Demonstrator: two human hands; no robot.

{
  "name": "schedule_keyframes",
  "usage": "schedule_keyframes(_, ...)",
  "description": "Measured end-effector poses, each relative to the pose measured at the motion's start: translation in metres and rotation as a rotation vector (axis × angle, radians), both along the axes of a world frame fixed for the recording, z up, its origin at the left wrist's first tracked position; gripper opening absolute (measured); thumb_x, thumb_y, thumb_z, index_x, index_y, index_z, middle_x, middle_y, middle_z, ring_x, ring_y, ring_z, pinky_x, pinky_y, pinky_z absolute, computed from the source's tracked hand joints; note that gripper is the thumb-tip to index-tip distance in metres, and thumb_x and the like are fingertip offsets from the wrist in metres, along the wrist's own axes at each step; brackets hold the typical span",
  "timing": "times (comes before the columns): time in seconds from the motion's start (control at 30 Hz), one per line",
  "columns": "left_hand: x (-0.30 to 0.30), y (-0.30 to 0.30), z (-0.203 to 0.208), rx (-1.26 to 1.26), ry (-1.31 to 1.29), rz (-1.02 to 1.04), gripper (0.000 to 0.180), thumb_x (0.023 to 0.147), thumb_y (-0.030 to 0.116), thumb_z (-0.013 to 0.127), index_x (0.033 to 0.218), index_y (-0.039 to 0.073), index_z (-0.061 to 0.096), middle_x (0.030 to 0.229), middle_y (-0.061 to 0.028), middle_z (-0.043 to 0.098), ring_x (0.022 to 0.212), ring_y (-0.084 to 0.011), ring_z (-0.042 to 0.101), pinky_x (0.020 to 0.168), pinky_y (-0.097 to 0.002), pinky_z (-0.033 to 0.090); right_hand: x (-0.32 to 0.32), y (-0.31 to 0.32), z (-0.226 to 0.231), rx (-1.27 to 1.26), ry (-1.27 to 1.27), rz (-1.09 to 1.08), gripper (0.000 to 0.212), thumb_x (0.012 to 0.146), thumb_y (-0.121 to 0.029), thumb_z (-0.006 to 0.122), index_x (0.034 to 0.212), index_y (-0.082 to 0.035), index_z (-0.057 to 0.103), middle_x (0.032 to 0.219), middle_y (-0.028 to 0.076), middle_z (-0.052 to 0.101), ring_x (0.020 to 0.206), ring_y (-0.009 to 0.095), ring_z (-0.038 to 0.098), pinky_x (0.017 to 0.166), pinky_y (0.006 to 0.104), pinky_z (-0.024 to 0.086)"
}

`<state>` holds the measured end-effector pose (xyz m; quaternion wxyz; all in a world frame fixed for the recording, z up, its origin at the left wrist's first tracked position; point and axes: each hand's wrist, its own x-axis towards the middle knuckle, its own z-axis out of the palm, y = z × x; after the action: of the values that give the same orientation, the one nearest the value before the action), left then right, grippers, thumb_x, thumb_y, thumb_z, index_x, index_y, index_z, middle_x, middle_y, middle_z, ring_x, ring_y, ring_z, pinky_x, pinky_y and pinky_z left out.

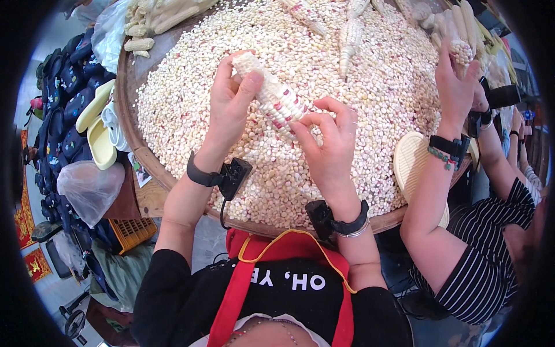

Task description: Manually shelling corn kernels from the cob over a large circular tray.

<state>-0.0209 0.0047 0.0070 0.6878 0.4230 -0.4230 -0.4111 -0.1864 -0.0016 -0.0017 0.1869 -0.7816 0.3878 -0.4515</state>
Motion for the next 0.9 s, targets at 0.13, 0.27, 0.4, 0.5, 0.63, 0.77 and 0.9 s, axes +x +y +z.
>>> schedule_keyframes(0.13, 0.000, 0.001, 0.001, -0.005, -0.020, -0.021, 0.036, 0.089, 0.014, 0.053, 0.117, 0.000, 0.036, 0.094, -0.0096, 0.057, 0.081, -0.0110, 0.056, 0.067, -0.0236, 0.047, 0.000, 0.000, 0.002, -0.077, 0.065, 0.026, 0.018, 0.066, -0.007, 0.071, 0.076, -0.007, 0.056, 0.097, 0.008, 0.052, 0.092, 0.026, 0.046, 0.078, 0.0368, 0.037)
schedule_keyframes(0.27, 0.002, 0.001, -0.002, 0.014, 0.002, -0.003, 0.036, 0.089, 0.016, 0.053, 0.117, 0.000, 0.036, 0.092, -0.0088, 0.057, 0.080, -0.0106, 0.056, 0.066, -0.0233, 0.047, -0.002, 0.000, 0.006, -0.089, 0.109, 0.087, 0.018, 0.069, -0.006, 0.069, 0.078, -0.007, 0.053, 0.098, 0.009, 0.052, 0.096, 0.027, 0.044, 0.084, 0.0377, 0.033)
schedule_keyframes(0.4, 0.010, -0.003, 0.000, 0.022, 0.064, 0.014, 0.036, 0.089, 0.018, 0.054, 0.116, 0.001, 0.037, 0.090, -0.0082, 0.058, 0.079, -0.0100, 0.057, 0.066, -0.0230, 0.047, -0.009, -0.004, 0.004, -0.023, 0.044, 0.113, 0.015, 0.073, -0.008, 0.066, 0.080, -0.007, 0.053, 0.100, 0.009, 0.051, 0.097, 0.027, 0.044, 0.086, 0.0372, 0.032)
schedule_keyframes(0.5, 0.016, -0.006, -0.004, -0.041, 0.111, 0.051, 0.036, 0.089, 0.019, 0.054, 0.116, 0.001, 0.038, 0.089, -0.0082, 0.059, 0.078, -0.0096, 0.057, 0.065, -0.0227, 0.046, -0.010, -0.004, 0.004, 0.077, -0.029, 0.120, 0.013, 0.076, -0.010, 0.064, 0.082, -0.006, 0.052, 0.101, 0.010, 0.051, 0.098, 0.027, 0.043, 0.088, 0.0365, 0.032)
schedule_keyframes(0.63, 0.013, -0.004, -0.003, -0.034, 0.102, 0.062, 0.036, 0.089, 0.019, 0.055, 0.116, 0.002, 0.038, 0.088, -0.0086, 0.059, 0.078, -0.0098, 0.057, 0.065, -0.0229, 0.047, -0.010, -0.004, 0.002, 0.120, -0.111, 0.113, 0.012, 0.078, -0.012, 0.062, 0.083, -0.005, 0.053, 0.101, 0.011, 0.051, 0.097, 0.027, 0.045, 0.087, 0.0355, 0.033)
schedule_keyframes(0.77, 0.008, 0.001, 0.005, -0.025, 0.007, 0.049, 0.039, 0.088, 0.016, 0.056, 0.117, 0.001, 0.037, 0.089, -0.0082, 0.058, 0.079, -0.0103, 0.057, 0.067, -0.0237, 0.048, -0.005, -0.002, 0.003, 0.008, -0.050, 0.038, 0.014, 0.075, -0.011, 0.066, 0.083, -0.006, 0.056, 0.097, 0.010, 0.052, 0.091, 0.026, 0.048, 0.080, 0.0344, 0.038)
schedule_keyframes(0.9, 0.002, 0.005, 0.004, -0.040, -0.006, 0.012, 0.040, 0.087, 0.014, 0.057, 0.119, 0.001, 0.035, 0.090, -0.0082, 0.058, 0.080, -0.0103, 0.057, 0.068, -0.0234, 0.049, -0.001, -0.001, 0.002, -0.149, 0.029, 0.005, 0.018, 0.068, -0.009, 0.070, 0.081, -0.008, 0.057, 0.091, 0.008, 0.054, 0.084, 0.024, 0.051, 0.073, 0.0341, 0.040)
